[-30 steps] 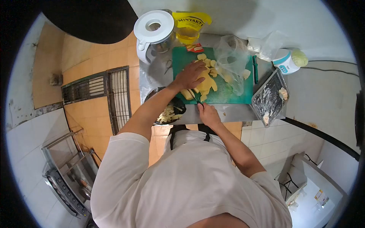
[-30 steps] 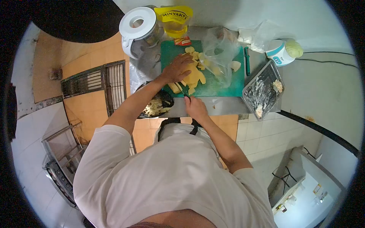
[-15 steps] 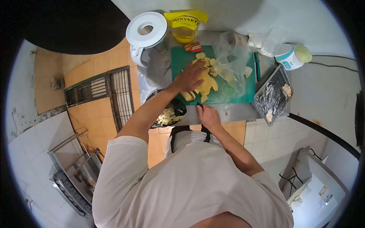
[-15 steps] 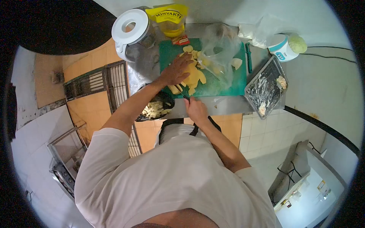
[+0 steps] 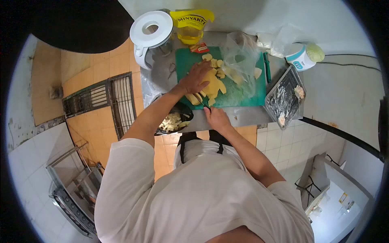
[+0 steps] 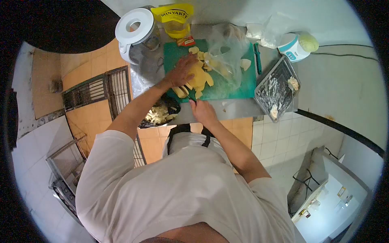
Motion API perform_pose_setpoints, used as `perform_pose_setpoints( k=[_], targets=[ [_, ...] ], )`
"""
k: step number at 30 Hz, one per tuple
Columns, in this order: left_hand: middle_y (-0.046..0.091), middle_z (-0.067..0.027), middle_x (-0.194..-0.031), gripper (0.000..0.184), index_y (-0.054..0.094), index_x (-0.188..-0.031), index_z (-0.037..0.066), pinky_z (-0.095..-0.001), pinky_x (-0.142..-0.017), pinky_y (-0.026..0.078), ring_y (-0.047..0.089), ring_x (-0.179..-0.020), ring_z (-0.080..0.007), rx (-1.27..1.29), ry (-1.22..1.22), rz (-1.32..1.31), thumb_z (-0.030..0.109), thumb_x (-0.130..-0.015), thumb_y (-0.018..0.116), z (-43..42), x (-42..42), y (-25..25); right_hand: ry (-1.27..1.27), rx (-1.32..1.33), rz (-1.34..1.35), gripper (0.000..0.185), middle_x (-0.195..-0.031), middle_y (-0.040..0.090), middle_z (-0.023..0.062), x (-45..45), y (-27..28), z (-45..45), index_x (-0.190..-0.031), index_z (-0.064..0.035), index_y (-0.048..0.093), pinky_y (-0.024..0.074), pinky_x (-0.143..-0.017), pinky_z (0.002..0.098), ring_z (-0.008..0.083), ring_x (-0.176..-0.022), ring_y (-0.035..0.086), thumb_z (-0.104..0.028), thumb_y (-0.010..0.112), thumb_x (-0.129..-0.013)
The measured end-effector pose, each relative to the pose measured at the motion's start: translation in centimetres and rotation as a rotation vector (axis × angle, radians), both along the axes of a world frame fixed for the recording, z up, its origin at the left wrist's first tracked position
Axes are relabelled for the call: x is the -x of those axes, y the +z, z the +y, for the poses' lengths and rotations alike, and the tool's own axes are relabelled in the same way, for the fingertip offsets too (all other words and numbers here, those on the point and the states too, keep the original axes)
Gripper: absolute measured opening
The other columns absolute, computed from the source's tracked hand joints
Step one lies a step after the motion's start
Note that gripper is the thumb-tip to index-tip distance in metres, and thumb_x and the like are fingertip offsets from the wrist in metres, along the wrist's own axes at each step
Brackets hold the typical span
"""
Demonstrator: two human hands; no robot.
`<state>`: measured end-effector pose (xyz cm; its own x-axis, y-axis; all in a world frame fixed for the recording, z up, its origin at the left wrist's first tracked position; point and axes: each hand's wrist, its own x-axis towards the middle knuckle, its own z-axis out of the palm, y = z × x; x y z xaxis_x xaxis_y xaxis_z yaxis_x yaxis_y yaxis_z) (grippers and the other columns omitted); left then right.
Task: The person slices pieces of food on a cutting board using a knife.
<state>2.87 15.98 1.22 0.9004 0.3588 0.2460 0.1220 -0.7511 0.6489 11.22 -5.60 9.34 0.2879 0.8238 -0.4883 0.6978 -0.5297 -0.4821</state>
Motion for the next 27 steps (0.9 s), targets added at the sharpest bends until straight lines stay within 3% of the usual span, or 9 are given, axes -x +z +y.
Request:
perform_pose_setpoints(
  k=[3, 6, 9, 12, 17, 24, 27],
  targets=[
    [0.028, -0.0191, -0.161, 0.070, 0.036, -0.151, 0.007, -0.0600, -0.122, 0.014, 0.018, -0.153, -0.0396, -0.069, -0.006, 0.013, 0.040, -0.094, 0.060, 0.0, -0.2, -0.5, 0.003, -0.035, -0.032, 0.055, -0.086, 0.067, 0.0346, 0.0, -0.9, -0.5, -0.093, 0.0052, 0.068, 0.0541, -0.078, 0.0581, 0.0521, -0.084, 0.066, -0.044, 0.047, -0.104],
    [0.021, -0.0173, -0.165, 0.073, 0.031, -0.155, 0.010, -0.0597, -0.122, 0.009, 0.013, -0.154, -0.0405, -0.076, -0.028, 0.038, 0.032, -0.093, 0.062, -0.2, -0.3, -0.4, -0.001, -0.054, -0.063, 0.056, -0.087, 0.067, 0.0345, 0.1, -1.2, -0.7, -0.093, 0.0045, 0.068, 0.0539, -0.078, 0.0582, 0.0522, -0.084, 0.066, -0.045, 0.046, -0.104],
    [0.022, -0.0176, -0.165, 0.075, 0.031, -0.155, 0.010, -0.0580, -0.123, 0.011, 0.013, -0.154, -0.0426, -0.068, -0.036, 0.100, 0.031, -0.091, 0.064, -0.2, 0.0, 0.4, -0.021, -0.071, -0.084, 0.056, -0.088, 0.067, 0.0339, 0.8, -1.0, -0.9, -0.093, 0.0038, 0.068, 0.0535, -0.079, 0.0588, 0.0520, -0.085, 0.066, -0.046, 0.046, -0.104],
    [0.024, -0.0158, -0.164, 0.070, 0.037, -0.153, 0.012, -0.0572, -0.123, 0.012, 0.012, -0.154, -0.0399, -0.041, 0.008, 0.050, 0.040, -0.093, 0.060, 0.0, -0.3, -0.7, -0.029, -0.054, -0.074, 0.057, -0.089, 0.067, 0.0339, 0.9, -0.7, -0.8, -0.093, 0.0044, 0.067, 0.0534, -0.080, 0.0590, 0.0517, -0.085, 0.066, -0.047, 0.045, -0.104],
    [0.025, -0.0138, -0.164, 0.070, 0.039, -0.152, 0.012, -0.0553, -0.123, 0.014, 0.013, -0.154, -0.0398, -0.026, 0.025, -0.043, 0.039, -0.092, 0.062, 1.0, -0.4, -2.7, -0.028, -0.026, -0.069, 0.059, -0.089, 0.067, 0.0338, 1.1, 0.0, -0.8, -0.092, 0.0051, 0.067, 0.0533, -0.080, 0.0586, 0.0509, -0.086, 0.067, -0.048, 0.045, -0.104],
    [0.026, -0.0141, -0.163, 0.070, 0.038, -0.152, 0.013, -0.0560, -0.122, 0.015, 0.016, -0.153, -0.0399, 0.018, 0.062, 0.012, 0.040, -0.092, 0.061, 0.5, 0.0, -1.0, -0.040, -0.009, -0.046, 0.059, -0.086, 0.067, 0.0332, 0.9, -0.5, -0.5, -0.090, 0.0055, 0.068, 0.0534, -0.081, 0.0587, 0.0507, -0.086, 0.067, -0.047, 0.045, -0.104],
    [0.027, -0.0145, -0.163, 0.071, 0.037, -0.153, 0.015, -0.0567, -0.122, 0.016, 0.019, -0.152, -0.0428, -0.010, 0.058, -0.012, 0.032, -0.090, 0.065, 0.4, 0.1, -0.5, -0.036, -0.039, -0.055, 0.058, -0.086, 0.067, 0.0332, 0.9, -0.9, -0.6, -0.090, 0.0057, 0.068, 0.0539, -0.080, 0.0580, 0.0508, -0.086, 0.067, -0.046, 0.045, -0.104]
  ],
)
